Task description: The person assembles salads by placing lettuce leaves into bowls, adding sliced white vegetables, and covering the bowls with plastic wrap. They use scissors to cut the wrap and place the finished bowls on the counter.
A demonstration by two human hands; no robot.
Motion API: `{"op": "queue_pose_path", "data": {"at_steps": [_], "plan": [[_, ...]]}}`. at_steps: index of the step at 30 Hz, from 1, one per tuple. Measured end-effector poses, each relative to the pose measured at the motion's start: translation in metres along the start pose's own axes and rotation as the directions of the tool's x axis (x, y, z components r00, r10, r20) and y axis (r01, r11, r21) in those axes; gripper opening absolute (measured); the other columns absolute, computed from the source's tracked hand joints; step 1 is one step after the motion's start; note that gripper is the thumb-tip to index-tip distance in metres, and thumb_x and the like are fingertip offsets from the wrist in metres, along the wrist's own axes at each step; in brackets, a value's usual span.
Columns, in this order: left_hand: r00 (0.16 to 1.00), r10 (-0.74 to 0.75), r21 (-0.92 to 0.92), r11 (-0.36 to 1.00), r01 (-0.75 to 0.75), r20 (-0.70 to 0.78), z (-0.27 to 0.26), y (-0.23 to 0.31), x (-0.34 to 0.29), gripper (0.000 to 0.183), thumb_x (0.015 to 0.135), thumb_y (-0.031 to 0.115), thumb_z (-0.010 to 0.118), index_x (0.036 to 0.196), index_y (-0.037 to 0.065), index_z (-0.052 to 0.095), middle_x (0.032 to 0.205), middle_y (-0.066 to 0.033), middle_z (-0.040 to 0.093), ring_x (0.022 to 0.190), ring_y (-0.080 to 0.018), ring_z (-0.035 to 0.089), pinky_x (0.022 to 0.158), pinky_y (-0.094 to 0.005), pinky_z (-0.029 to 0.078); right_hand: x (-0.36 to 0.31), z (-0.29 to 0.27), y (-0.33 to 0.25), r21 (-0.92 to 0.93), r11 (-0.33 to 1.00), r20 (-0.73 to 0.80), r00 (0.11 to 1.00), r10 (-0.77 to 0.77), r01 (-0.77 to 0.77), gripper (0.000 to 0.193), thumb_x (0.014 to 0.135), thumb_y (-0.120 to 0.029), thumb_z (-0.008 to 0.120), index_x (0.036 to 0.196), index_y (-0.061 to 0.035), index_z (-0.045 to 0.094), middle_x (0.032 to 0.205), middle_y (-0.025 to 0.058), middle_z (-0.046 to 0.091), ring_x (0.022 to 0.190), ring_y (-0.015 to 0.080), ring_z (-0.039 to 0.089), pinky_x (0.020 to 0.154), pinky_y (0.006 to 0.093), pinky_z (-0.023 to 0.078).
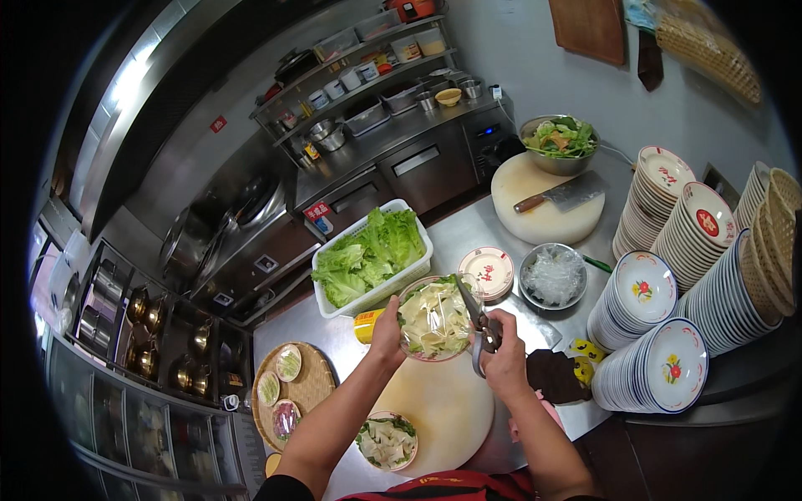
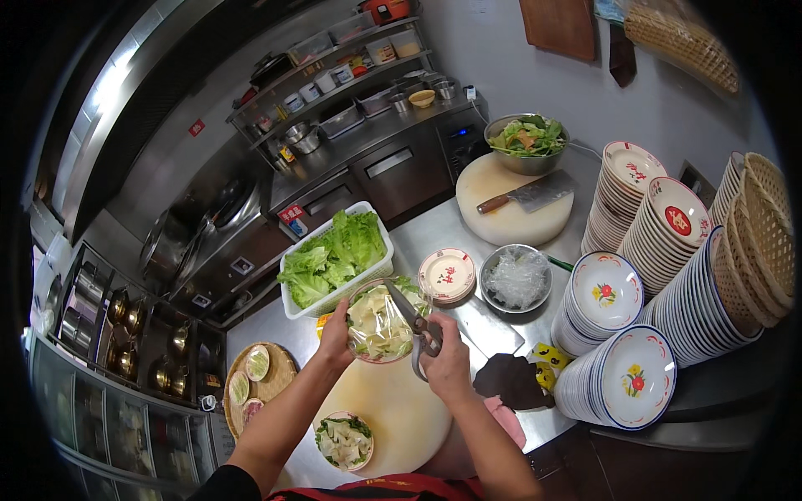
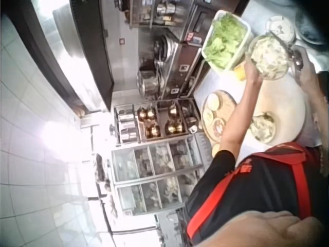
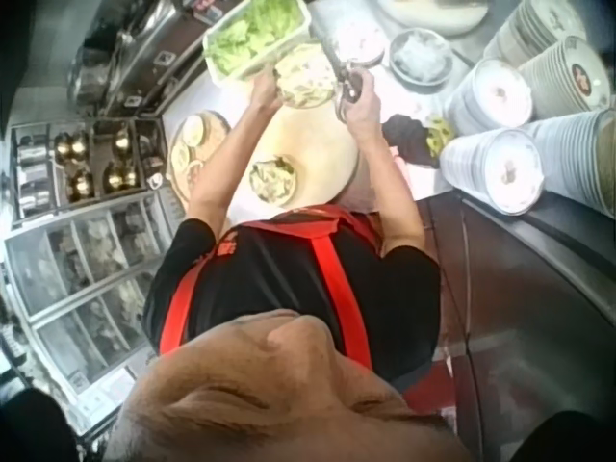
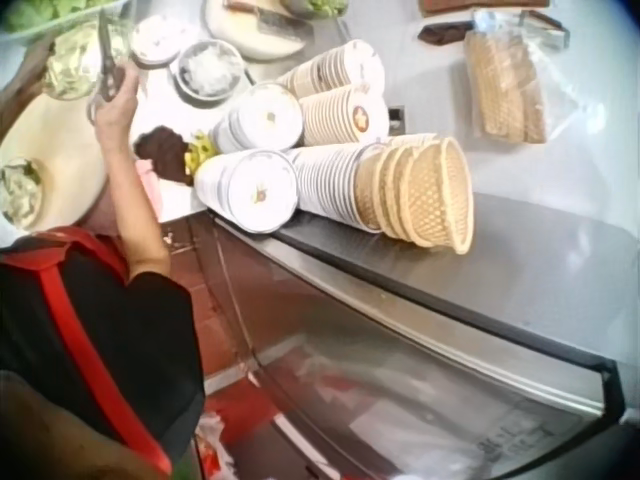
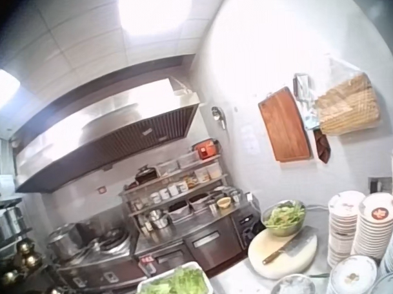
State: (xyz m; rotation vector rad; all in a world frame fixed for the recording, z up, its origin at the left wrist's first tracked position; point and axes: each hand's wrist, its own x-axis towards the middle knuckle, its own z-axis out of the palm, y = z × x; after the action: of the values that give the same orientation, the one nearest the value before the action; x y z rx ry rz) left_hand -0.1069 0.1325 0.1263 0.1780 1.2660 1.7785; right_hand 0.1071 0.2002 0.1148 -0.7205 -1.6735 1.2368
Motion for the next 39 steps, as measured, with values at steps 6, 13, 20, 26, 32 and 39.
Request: {"op": "queue_pose_path", "data": {"at_steps": [6, 13, 20, 26, 32, 39], "plan": [[0.999, -0.048, -0.034, 0.998, 0.048, -0.004, -0.003, 0.002, 0.010, 0.045, 0.102, 0.033, 0.039, 0.128, -0.002, 0.046, 0.123, -0.0163, 0.057, 0.109, -0.0293, 0.060, 0.094, -0.0447, 0.052, 0.000, -0.014, -0.005, 0.119, 0.978, -0.013, 0.985, 0.174, -0.171, 0.044, 0.083, 0.000, 0.066, 0.118, -0.0054, 0.039, 0.086, 0.0050, 0.060, 0.073, 0.0110, 0.056, 0.068, 0.0248, 0.048], [0.993, -0.115, -0.048, 0.992, 0.115, -0.001, 0.020, 0.005, 0.036, 0.046, 0.102, 0.034, 0.037, 0.128, -0.003, 0.045, 0.126, -0.0171, 0.056, 0.110, -0.0310, 0.059, 0.095, -0.0466, 0.050, 0.003, -0.037, 0.048, 0.025, 0.996, -0.283, 0.955, 0.092, -0.088, 0.042, 0.086, -0.002, 0.064, 0.119, -0.0066, 0.039, 0.077, 0.0046, 0.058, 0.065, 0.0100, 0.054, 0.057, 0.0244, 0.044], [0.999, 0.036, -0.005, 0.999, -0.036, -0.010, 0.040, -0.005, 0.077, 0.042, 0.101, 0.035, 0.042, 0.123, -0.001, 0.050, 0.118, -0.0148, 0.060, 0.101, -0.0278, 0.063, 0.087, -0.0447, 0.054, -0.028, -0.047, 0.018, 0.242, 0.784, -0.015, 0.806, 0.592, -0.571, 0.050, 0.086, -0.012, 0.067, 0.131, -0.0078, 0.048, 0.073, 0.0042, 0.058, 0.061, 0.0093, 0.056, 0.050, 0.0231, 0.042], [0.997, 0.048, -0.010, 0.999, -0.047, 0.068, 0.080, -0.017, 0.098, 0.040, 0.101, 0.034, 0.042, 0.121, 0.000, 0.051, 0.116, -0.0146, 0.061, 0.100, -0.0272, 0.064, 0.086, -0.0422, 0.055, -0.071, -0.040, 0.033, 0.531, 0.605, 0.310, 0.801, 0.513, -0.593, 0.061, 0.086, -0.016, 0.065, 0.140, -0.0106, 0.037, 0.108, 0.0117, 0.053, 0.101, 0.0174, 0.054, 0.082, 0.0292, 0.045], [0.994, 0.019, 0.056, 0.998, -0.025, 0.109, 0.099, -0.036, 0.103, 0.038, 0.101, 0.032, 0.042, 0.118, 0.000, 0.054, 0.112, -0.0136, 0.063, 0.097, -0.0254, 0.065, 0.084, -0.0394, 0.056, -0.045, -0.048, 0.034, 0.505, 0.474, 0.399, 0.682, 0.613, -0.721, 0.050, 0.095, -0.038, 0.055, 0.136, -0.0116, 0.042, 0.101, 0.0045, 0.055, 0.092, 0.0121, 0.052, 0.076, 0.0267, 0.045], [0.984, -0.061, 0.130, 0.991, 0.039, 0.168, 0.099, -0.051, 0.116, 0.038, 0.100, 0.033, 0.045, 0.111, -0.001, 0.057, 0.103, -0.0128, 0.065, 0.089, -0.0230, 0.066, 0.080, -0.0362, 0.057, -0.018, -0.059, 0.043, 0.737, 0.374, 0.243, 0.736, 0.632, -0.564, 0.045, 0.096, -0.043, 0.053, 0.118, -0.0040, 0.051, 0.074, 0.0003, 0.051, 0.060, 0.0078, 0.047, 0.053, 0.0241, 0.042]]}}
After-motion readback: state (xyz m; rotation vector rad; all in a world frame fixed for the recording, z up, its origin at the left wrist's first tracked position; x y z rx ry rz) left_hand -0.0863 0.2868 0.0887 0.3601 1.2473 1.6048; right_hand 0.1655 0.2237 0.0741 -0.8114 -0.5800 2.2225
